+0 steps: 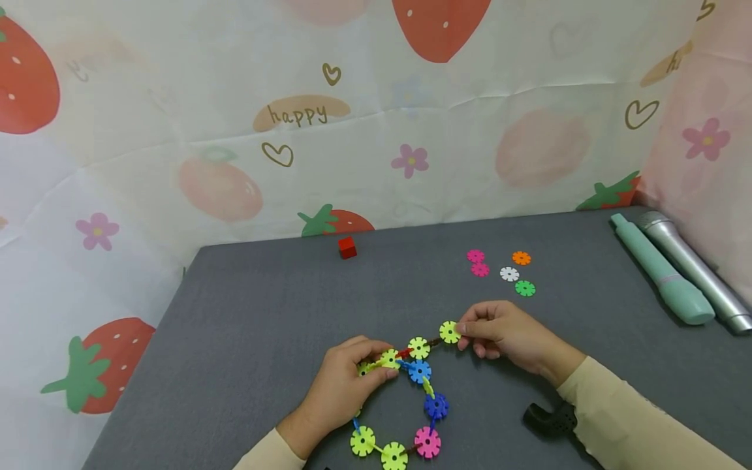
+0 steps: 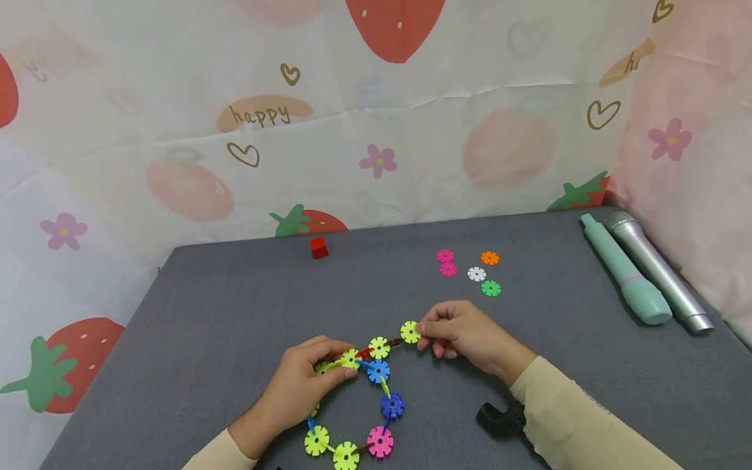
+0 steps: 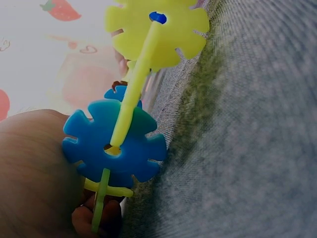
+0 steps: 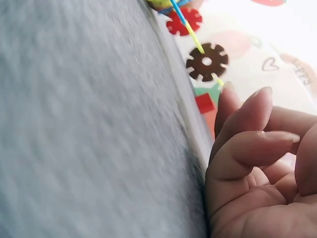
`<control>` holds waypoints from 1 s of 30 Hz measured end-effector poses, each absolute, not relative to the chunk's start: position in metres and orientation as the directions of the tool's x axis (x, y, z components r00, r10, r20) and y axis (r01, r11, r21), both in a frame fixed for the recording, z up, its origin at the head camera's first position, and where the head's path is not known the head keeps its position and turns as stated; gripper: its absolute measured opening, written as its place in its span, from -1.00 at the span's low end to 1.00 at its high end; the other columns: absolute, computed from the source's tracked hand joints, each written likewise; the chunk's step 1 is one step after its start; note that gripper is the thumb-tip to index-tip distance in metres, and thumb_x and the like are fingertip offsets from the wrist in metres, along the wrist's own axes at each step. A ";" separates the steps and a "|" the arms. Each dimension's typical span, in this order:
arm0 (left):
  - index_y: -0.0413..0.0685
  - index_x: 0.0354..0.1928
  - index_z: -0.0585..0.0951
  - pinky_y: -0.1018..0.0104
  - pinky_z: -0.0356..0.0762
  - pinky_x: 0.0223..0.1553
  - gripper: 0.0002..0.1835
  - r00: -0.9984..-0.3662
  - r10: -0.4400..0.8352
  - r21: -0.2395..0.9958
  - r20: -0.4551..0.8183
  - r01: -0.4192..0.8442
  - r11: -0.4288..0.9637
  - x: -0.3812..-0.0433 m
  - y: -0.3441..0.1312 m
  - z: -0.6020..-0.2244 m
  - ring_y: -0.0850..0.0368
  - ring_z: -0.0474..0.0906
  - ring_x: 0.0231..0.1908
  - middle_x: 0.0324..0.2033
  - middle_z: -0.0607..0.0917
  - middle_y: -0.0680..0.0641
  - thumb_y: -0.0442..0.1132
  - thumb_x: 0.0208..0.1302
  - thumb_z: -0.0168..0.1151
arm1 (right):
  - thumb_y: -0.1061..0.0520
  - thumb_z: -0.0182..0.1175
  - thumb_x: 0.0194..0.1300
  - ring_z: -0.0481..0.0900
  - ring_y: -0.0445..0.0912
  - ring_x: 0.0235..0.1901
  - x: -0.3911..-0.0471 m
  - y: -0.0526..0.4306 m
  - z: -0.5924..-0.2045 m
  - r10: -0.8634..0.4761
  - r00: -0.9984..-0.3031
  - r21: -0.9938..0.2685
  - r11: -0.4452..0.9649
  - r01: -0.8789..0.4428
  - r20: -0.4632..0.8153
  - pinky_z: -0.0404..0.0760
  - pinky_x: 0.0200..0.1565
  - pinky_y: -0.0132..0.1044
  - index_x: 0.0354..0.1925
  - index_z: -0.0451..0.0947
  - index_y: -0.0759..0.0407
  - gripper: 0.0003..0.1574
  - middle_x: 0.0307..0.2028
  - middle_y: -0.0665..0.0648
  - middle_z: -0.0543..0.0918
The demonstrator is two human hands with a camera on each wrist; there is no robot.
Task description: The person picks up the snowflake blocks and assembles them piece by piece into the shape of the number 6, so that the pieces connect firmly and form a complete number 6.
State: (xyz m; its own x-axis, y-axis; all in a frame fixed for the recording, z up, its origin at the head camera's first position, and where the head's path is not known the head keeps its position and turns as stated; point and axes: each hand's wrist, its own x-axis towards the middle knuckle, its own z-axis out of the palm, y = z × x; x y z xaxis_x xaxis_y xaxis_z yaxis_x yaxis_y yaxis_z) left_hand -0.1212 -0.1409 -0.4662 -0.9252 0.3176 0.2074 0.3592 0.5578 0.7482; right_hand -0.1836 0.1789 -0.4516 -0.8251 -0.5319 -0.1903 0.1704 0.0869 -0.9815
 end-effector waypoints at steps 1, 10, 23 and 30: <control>0.02 0.05 0.82 0.26 0.57 -0.25 -0.73 -0.926 0.317 0.748 0.207 0.358 0.558 -0.121 -0.141 -0.466 0.23 0.53 -0.29 -0.28 0.63 0.24 -0.20 0.35 0.61 | 0.20 0.25 0.63 0.55 -0.15 -0.45 -0.183 0.178 -0.452 -0.535 -0.823 -0.981 0.073 0.182 -0.193 0.51 -0.42 -0.38 -0.08 0.64 0.40 -0.79 -0.23 0.26 0.76; 0.02 0.05 0.83 0.26 0.59 -0.23 -0.74 -0.924 0.314 0.751 0.217 0.364 0.551 -0.121 -0.142 -0.466 0.24 0.56 -0.27 -0.27 0.66 0.25 -0.21 0.35 0.61 | 0.24 0.24 0.62 0.59 -0.15 -0.44 -0.178 0.170 -0.453 -0.540 -0.813 -0.972 0.044 0.232 -0.218 0.56 -0.41 -0.38 -0.10 0.64 0.37 -0.84 -0.23 0.26 0.77; -0.02 0.06 0.84 0.30 0.57 -0.31 -0.71 -0.911 0.351 0.744 0.219 0.388 0.544 -0.120 -0.142 -0.464 0.26 0.54 -0.32 -0.25 0.68 0.24 -0.25 0.32 0.62 | 0.20 0.27 0.61 0.59 -0.14 -0.46 -0.178 0.168 -0.452 -0.558 -0.799 -0.972 0.062 0.229 -0.224 0.54 -0.42 -0.36 -0.13 0.64 0.37 -0.80 -0.28 0.23 0.73; 0.02 0.02 0.83 0.28 0.57 -0.27 -0.75 -0.906 0.351 0.741 0.237 0.402 0.537 -0.121 -0.141 -0.466 0.25 0.53 -0.31 -0.30 0.65 0.23 -0.21 0.34 0.62 | 0.15 0.23 0.66 0.60 -0.12 -0.46 -0.179 0.171 -0.453 -0.552 -0.802 -0.972 0.085 0.218 -0.228 0.54 -0.44 -0.36 -0.05 0.65 0.40 -0.73 -0.23 0.27 0.73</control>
State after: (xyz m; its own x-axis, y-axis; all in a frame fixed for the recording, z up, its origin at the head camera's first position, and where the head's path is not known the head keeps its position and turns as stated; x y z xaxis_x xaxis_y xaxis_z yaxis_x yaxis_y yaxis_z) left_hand -0.1206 -0.1412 -0.4661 -0.9058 0.3513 0.2368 0.4022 0.5374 0.7413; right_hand -0.1792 0.1714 -0.4533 -0.8020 -0.5522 -0.2276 0.2177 0.0847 -0.9723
